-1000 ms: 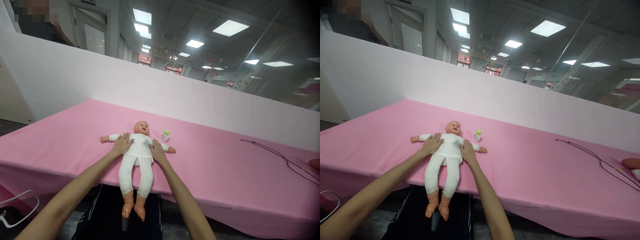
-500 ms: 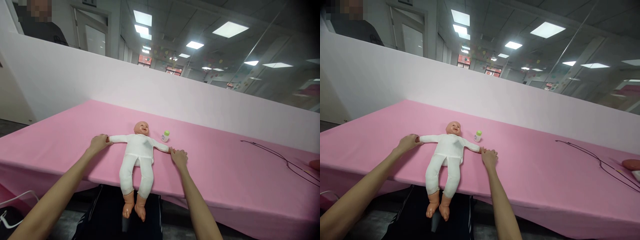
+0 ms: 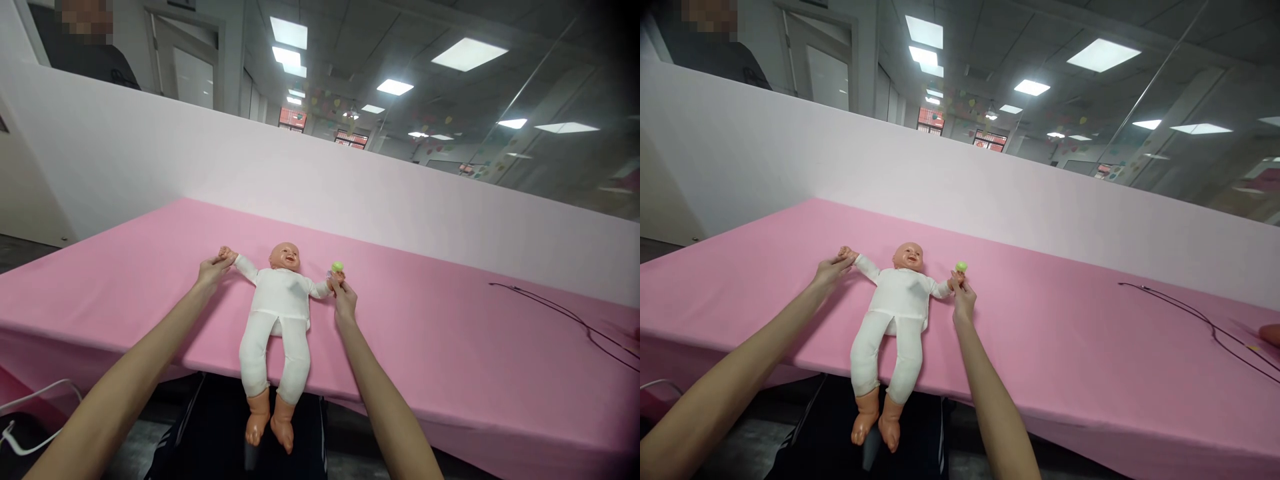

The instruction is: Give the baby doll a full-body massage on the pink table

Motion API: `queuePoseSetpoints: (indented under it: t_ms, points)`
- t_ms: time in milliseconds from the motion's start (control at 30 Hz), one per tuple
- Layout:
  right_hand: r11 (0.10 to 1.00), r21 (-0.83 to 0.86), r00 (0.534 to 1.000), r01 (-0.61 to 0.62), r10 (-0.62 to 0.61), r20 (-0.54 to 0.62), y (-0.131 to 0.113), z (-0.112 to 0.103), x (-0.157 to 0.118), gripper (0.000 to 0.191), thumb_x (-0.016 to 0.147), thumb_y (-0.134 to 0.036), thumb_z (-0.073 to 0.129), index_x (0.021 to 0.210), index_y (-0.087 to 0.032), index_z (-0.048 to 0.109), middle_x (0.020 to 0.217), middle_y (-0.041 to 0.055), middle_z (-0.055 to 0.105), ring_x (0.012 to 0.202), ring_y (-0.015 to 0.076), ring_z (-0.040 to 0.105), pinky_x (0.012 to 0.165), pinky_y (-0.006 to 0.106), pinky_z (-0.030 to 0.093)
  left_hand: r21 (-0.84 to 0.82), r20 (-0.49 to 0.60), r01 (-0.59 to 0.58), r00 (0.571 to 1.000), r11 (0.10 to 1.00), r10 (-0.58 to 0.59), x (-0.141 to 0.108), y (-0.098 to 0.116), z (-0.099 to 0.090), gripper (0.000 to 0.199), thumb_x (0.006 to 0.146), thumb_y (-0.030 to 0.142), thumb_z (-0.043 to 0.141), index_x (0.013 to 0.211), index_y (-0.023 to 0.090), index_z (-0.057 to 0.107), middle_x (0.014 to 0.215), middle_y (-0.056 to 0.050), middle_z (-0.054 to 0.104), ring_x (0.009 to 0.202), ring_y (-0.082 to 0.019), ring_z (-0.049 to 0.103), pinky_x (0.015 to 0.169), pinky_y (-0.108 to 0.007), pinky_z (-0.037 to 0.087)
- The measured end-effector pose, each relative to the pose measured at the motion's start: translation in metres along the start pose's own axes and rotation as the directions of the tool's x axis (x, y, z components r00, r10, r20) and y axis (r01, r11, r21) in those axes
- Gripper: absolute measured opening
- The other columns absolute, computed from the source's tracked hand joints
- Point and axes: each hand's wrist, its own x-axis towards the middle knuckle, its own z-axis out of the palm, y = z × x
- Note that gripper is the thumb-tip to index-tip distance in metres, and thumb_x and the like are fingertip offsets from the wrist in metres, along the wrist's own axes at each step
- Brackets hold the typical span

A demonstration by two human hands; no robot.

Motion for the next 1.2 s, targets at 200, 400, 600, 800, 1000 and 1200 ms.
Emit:
queuePoseSetpoints:
  t_ms: [200, 400, 600, 800, 1000, 1200]
  points:
    - [0.977, -0.204, 0.974, -0.058, 0.1, 0.204, -0.007, 0.056, 0.049, 0.03, 0.077, -0.045, 0.077, 0.086, -0.017, 0.083, 0.104, 0.0101, 0.082, 0.102, 0.0264, 0.074, 0.084, 0.032, 0.057, 0.026, 0.053, 0.134, 0.989, 0.991, -0.135, 0.032, -0.006, 0.065, 0.027, 0.073, 0.034, 0.087, 0.076, 0.016, 0.067, 0.073, -0.005, 0.069, 0.074, -0.018, 0.068, 0.068, -0.027, 0.054]
    - [0.915, -0.328, 0.946, -0.234, 0.292, 0.142, 0.025, 0.076, 0.068, 0.017, 0.076, -0.027, 0.075, 0.061, -0.019, 0.072, 0.078, 0.0111, 0.08, 0.085, 0.0274, 0.077, 0.076, 0.035, 0.059, 0.23, 0.078, 0.226, 0.965, 0.946, -0.25, 0.054, -0.022, 0.088, 0.037, 0.063, 0.035, 0.094, 0.066, 0.021, 0.06, 0.048, 0.0, 0.054, 0.057, -0.023, 0.061, 0.053, -0.031, 0.043]
    - [0.942, -0.282, 0.954, -0.185, 0.241, 0.178, 0.003, 0.062, 0.055, 0.025, 0.079, -0.042, 0.079, 0.079, -0.017, 0.08, 0.098, 0.0113, 0.082, 0.099, 0.0255, 0.075, 0.084, 0.031, 0.058, 0.229, 0.214, 0.14, 0.958, 0.963, -0.19, 0.045, -0.006, 0.077, 0.041, 0.062, 0.047, 0.093, 0.077, 0.016, 0.07, 0.064, -0.005, 0.066, 0.069, -0.021, 0.064, 0.062, -0.029, 0.049]
    - [0.961, -0.259, 0.725, 0.097, 0.11, 0.68, -0.058, -0.001, 0.004, 0.038, 0.074, -0.045, 0.088, 0.102, -0.02, 0.084, 0.114, 0.0101, 0.08, 0.107, 0.0296, 0.071, 0.095, 0.04, 0.055, 0.197, 0.745, -0.323, 0.663, 0.926, 0.074, -0.006, 0.022, 0.013, 0.031, 0.071, 0.041, 0.089, 0.092, 0.02, 0.082, 0.104, -0.011, 0.076, 0.1, -0.028, 0.069, 0.09, -0.038, 0.054]
    - [0.892, -0.309, 0.441, 0.329, 0.145, 0.886, -0.075, -0.035, -0.041, 0.021, 0.078, -0.038, 0.085, 0.095, -0.026, 0.087, 0.106, 0.0078, 0.081, 0.106, 0.0301, 0.069, 0.105, 0.045, 0.05, 0.217, 0.901, -0.425, 0.434, 0.879, -0.013, -0.048, 0.013, -0.019, 0.016, 0.076, 0.035, 0.085, 0.087, 0.024, 0.086, 0.111, -0.013, 0.077, 0.098, -0.028, 0.072, 0.089, -0.04, 0.056]
    - [0.945, -0.247, 0.672, 0.214, 0.041, 0.74, -0.06, -0.01, -0.01, 0.03, 0.078, -0.042, 0.085, 0.102, -0.023, 0.085, 0.105, 0.0073, 0.081, 0.097, 0.0258, 0.071, 0.09, 0.038, 0.055, 0.247, 0.797, -0.38, 0.603, 0.891, 0.037, -0.023, 0.017, 0.007, 0.027, 0.075, 0.037, 0.088, 0.098, 0.022, 0.086, 0.105, -0.01, 0.079, 0.103, -0.029, 0.072, 0.093, -0.038, 0.053]
